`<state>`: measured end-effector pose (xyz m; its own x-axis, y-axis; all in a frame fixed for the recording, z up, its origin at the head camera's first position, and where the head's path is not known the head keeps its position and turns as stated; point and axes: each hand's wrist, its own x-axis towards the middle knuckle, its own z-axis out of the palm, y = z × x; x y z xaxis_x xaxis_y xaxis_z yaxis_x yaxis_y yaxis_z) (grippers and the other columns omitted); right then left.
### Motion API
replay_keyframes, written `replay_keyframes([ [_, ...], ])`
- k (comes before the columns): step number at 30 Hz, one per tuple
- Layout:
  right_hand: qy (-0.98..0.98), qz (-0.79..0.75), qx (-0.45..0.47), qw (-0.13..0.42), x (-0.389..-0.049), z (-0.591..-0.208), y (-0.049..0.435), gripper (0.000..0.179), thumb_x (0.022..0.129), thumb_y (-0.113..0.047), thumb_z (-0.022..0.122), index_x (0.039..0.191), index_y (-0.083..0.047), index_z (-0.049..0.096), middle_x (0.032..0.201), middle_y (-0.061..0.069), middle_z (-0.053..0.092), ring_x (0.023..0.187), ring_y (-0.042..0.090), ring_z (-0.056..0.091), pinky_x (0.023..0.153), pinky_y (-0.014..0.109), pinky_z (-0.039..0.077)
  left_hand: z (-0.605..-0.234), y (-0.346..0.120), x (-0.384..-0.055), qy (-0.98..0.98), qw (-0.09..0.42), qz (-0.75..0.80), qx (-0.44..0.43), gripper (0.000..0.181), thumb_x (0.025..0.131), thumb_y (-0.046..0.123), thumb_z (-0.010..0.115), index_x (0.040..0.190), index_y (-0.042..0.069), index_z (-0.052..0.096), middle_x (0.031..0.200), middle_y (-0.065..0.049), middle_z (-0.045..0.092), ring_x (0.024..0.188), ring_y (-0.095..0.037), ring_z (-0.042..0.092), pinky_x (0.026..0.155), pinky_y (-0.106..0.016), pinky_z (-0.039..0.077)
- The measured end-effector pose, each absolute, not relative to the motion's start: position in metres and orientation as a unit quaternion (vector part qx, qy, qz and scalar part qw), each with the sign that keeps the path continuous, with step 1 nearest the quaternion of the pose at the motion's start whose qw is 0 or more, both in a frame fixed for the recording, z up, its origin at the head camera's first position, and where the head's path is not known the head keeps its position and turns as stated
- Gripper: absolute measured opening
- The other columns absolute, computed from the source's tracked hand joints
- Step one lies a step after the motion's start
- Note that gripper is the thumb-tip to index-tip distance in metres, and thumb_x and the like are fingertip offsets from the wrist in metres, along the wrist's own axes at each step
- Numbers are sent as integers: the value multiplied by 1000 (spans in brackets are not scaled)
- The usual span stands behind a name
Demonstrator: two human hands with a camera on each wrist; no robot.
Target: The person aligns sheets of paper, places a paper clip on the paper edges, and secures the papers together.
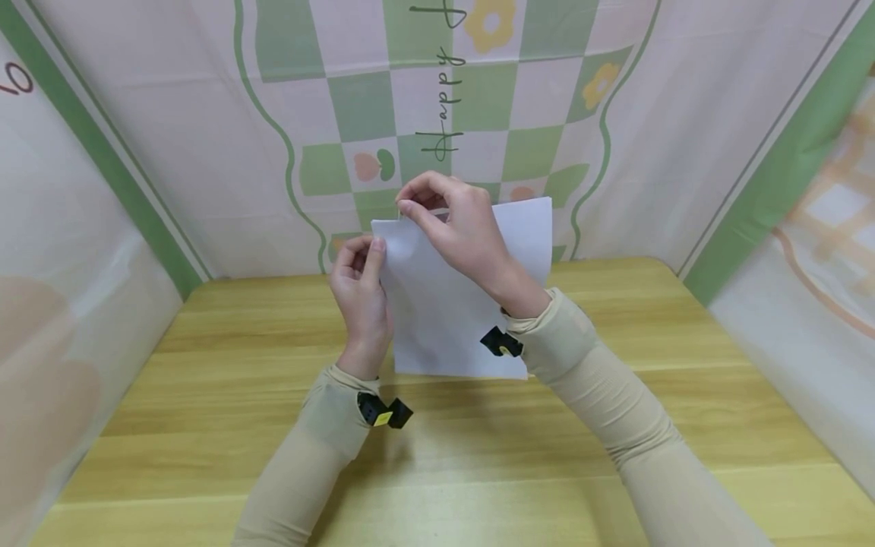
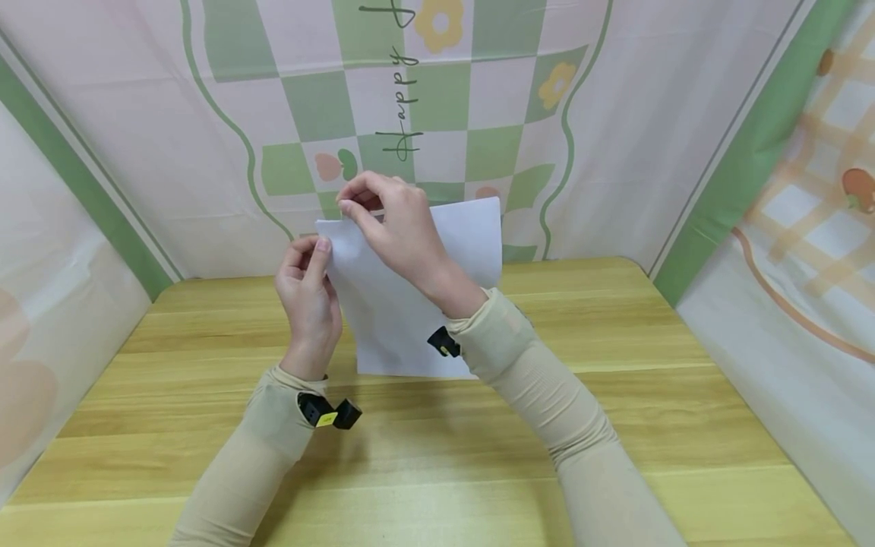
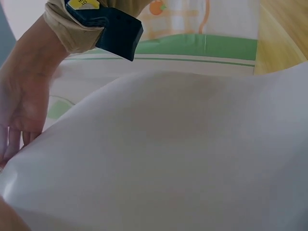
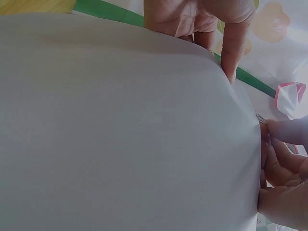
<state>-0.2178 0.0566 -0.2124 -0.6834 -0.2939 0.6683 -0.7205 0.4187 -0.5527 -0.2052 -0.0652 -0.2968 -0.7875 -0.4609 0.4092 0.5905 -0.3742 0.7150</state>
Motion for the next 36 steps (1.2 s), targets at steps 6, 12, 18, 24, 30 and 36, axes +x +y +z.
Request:
replay_keyframes([
  [6,-807,439,310,244,-217,-212,56,10,91,-16,63,96,-7,67,85,2,67,79,7,62,78,19,51,-297,-63,-205,-483,332,-808,-61,4,90,4,62,93,2,63,88,0,57,78,-11,50,71,-20,42],
  [12,-806,439,309,248,-216,-212,56,10,91,-16,63,96,-8,67,85,1,67,80,7,61,78,18,51,-297,-62,-205,-482,340,-805,-55,6,90,7,63,93,1,65,87,0,58,77,-12,49,69,-20,41],
  [18,-804,440,312,250,-217,-213,56,10,91,-16,63,96,-8,67,85,1,68,80,7,61,78,18,51,-296,-60,-205,-482,342,-805,-51,14,90,8,63,94,-5,63,88,-1,58,79,-12,50,70,-21,41],
  [24,-806,435,312,251,-217,-213,56,10,91,-16,63,96,-8,67,85,1,68,81,7,61,79,18,51,-295,-60,-204,-471,344,-811,-45,12,89,7,65,94,-4,63,88,-1,58,79,-12,51,71,-21,43],
  [30,-803,439,315,252,-216,-214,57,10,91,-16,63,95,-7,67,85,1,68,83,8,59,78,18,51,-296,-61,-204,-457,346,-817,-61,10,88,7,65,93,-2,63,88,-2,59,81,-13,54,73,-22,45],
  [36,-795,443,319,265,-216,-216,59,10,90,-16,64,95,-7,68,87,2,69,89,10,57,77,17,53,-296,-61,-205,-439,344,-826,-79,8,88,5,65,91,-2,63,88,-3,58,81,-13,54,74,-21,46],
])
